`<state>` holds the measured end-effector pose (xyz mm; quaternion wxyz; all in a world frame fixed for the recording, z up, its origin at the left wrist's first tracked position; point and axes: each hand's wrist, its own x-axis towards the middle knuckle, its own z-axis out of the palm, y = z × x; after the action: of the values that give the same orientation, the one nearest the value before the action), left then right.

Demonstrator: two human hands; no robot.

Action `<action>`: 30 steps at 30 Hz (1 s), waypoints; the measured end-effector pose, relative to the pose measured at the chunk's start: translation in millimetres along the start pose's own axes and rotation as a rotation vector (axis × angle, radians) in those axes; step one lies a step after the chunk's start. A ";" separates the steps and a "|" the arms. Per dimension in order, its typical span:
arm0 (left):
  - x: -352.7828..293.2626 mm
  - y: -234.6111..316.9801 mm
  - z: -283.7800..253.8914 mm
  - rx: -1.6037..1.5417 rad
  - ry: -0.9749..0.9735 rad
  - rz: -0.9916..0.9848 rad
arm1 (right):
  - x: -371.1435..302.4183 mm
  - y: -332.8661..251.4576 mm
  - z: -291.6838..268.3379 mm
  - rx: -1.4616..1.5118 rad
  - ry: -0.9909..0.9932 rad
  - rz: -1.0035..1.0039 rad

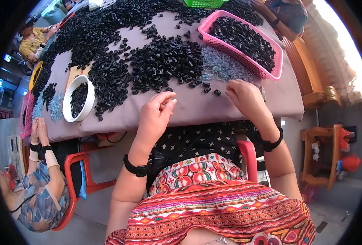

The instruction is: Assembling small black plastic shoe components at a communal work table.

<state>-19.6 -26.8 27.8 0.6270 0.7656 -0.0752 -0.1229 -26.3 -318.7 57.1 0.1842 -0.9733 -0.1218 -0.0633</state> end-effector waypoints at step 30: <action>36.6 9.5 26.9 0.717 -0.083 0.416 | 20.5 12.4 22.7 0.261 0.069 -0.026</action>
<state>8.3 -63.9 28.7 0.3284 0.8984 -0.2915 0.0096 -1.6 -317.0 35.3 0.3127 -0.9365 -0.1351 -0.0827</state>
